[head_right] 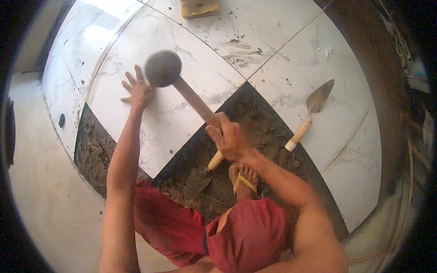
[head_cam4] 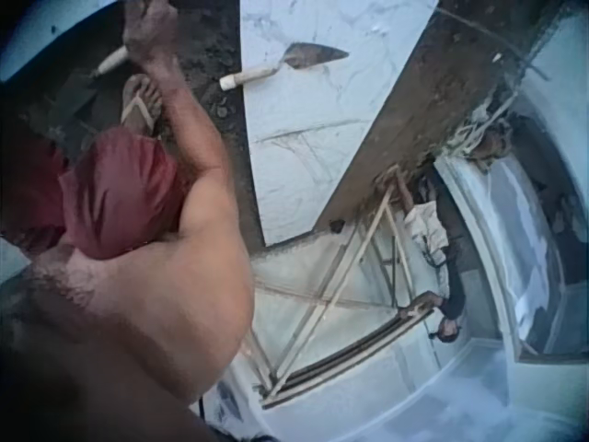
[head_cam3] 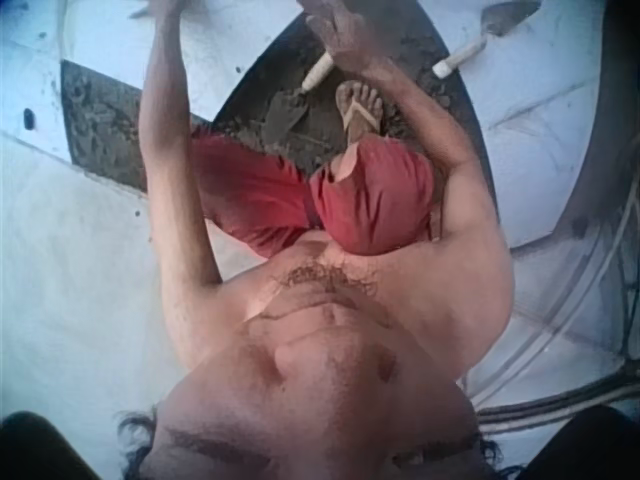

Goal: The person spreads cement on the floor using a trowel, places a large white marble-patterned tile, and taps it into place with a rubber mallet. They adjust the tile alignment and clean excess cement from the edges.

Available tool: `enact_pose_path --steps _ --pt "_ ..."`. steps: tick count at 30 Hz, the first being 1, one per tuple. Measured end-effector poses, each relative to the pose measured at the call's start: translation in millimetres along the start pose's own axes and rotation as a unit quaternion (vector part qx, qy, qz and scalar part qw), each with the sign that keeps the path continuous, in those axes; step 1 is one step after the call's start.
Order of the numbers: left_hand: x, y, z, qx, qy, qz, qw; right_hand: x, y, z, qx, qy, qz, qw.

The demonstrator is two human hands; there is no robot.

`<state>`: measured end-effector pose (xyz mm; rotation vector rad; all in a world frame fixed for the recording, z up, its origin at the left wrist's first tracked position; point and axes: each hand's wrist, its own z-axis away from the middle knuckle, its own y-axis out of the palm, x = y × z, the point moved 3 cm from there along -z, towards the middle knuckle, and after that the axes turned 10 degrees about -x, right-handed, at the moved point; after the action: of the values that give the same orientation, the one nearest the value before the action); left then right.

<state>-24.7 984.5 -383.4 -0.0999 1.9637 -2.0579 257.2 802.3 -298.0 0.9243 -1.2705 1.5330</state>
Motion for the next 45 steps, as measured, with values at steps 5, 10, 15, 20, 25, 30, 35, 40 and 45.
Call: enact_pose_path --steps 5,10,15,20,25,30,35,40,45 --pt "-12 3 4 -0.053 -0.011 -0.011 0.998 -14 20 -5 -0.049 -0.039 -0.046 0.997" --pt "-11 0 5 -0.058 -0.021 -0.021 0.998 -4 16 -19 -0.037 0.011 0.016 0.999" --pt "-6 6 2 -0.063 -0.032 -0.009 0.997 31 -42 9 0.025 -0.099 0.022 0.995" --pt "-5 4 5 -0.081 -0.024 -0.016 0.996 54 -99 1 0.264 -0.164 0.387 0.868" --pt "-13 6 3 -0.079 -0.018 -0.010 0.997 36 -109 -41 0.413 -0.188 0.594 0.665" --pt "-9 6 5 -0.081 -0.012 -0.014 0.997 57 -98 -77 0.231 -0.205 0.582 0.752" --pt "-3 5 1 -0.096 -0.013 -0.019 0.995 58 -77 -68 0.446 -0.194 0.608 0.628" --pt "-8 9 4 -0.112 -0.010 -0.017 0.994 43 -96 -86 0.309 -0.204 0.636 0.677" --pt "-8 2 5 -0.087 -0.026 -0.009 0.996 29 -91 -62 0.398 -0.196 0.594 0.671"
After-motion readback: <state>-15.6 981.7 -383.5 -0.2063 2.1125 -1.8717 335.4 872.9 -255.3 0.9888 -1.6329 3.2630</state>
